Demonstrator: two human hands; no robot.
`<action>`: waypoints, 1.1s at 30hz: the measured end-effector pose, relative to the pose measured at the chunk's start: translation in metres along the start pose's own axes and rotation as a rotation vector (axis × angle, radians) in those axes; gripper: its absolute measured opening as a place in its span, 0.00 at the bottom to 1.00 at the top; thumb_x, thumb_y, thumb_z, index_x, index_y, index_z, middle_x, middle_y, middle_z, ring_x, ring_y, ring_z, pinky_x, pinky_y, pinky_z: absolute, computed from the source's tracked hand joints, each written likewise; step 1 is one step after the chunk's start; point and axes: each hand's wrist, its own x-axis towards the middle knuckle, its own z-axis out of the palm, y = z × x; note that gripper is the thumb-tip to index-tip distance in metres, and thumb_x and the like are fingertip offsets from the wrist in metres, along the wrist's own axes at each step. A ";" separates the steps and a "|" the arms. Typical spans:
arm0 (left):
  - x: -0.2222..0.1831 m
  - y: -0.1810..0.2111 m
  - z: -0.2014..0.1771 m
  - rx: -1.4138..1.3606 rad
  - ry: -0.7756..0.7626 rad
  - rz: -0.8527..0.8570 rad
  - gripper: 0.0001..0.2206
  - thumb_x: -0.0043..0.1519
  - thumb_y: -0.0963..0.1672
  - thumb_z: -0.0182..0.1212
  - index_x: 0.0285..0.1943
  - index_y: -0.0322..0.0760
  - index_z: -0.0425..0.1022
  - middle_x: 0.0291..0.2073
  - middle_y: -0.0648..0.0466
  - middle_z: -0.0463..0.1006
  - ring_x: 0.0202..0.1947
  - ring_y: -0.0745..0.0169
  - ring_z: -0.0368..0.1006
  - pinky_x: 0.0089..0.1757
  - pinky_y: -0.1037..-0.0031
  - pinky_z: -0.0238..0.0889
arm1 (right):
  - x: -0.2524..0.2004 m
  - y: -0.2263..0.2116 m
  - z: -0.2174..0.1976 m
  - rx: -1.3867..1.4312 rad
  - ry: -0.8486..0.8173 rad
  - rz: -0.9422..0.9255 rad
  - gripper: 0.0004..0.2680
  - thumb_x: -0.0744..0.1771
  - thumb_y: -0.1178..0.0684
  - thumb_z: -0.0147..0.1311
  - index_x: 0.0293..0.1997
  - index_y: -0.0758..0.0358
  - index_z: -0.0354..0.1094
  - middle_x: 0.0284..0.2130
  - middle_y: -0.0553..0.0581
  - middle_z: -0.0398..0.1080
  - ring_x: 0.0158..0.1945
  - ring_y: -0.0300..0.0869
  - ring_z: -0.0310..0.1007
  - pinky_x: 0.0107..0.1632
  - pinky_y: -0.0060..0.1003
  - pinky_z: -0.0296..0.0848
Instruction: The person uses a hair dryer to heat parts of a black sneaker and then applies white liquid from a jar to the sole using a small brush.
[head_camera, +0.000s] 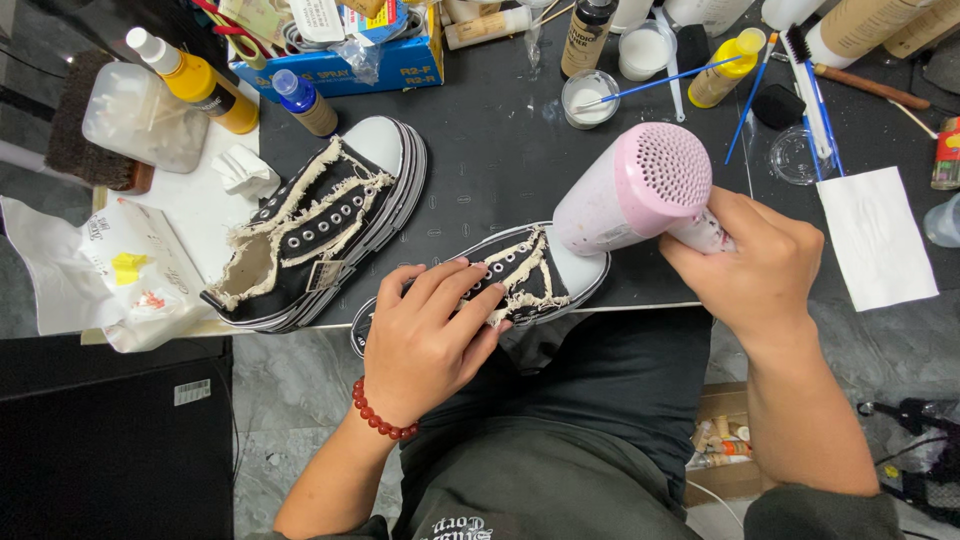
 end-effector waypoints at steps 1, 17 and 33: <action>0.000 0.000 0.000 0.003 0.003 0.001 0.14 0.58 0.46 0.70 0.51 0.40 0.80 0.52 0.53 0.79 0.57 0.55 0.73 0.55 0.56 0.60 | 0.002 -0.001 0.001 -0.016 -0.003 0.003 0.11 0.62 0.56 0.71 0.45 0.65 0.77 0.34 0.57 0.77 0.34 0.45 0.78 0.38 0.36 0.74; 0.001 -0.004 -0.001 -0.049 -0.002 0.014 0.10 0.56 0.43 0.72 0.44 0.39 0.78 0.49 0.56 0.80 0.53 0.57 0.74 0.54 0.54 0.60 | -0.058 0.006 0.001 0.032 0.113 0.140 0.09 0.64 0.59 0.72 0.41 0.71 0.74 0.29 0.62 0.73 0.31 0.47 0.77 0.36 0.35 0.72; -0.004 -0.004 -0.007 -0.172 -0.067 0.137 0.11 0.45 0.41 0.71 0.34 0.38 0.74 0.46 0.55 0.79 0.48 0.56 0.74 0.48 0.56 0.59 | -0.132 0.015 0.019 0.272 0.311 0.285 0.15 0.66 0.59 0.67 0.56 0.73 0.70 0.48 0.63 0.75 0.51 0.47 0.79 0.56 0.37 0.75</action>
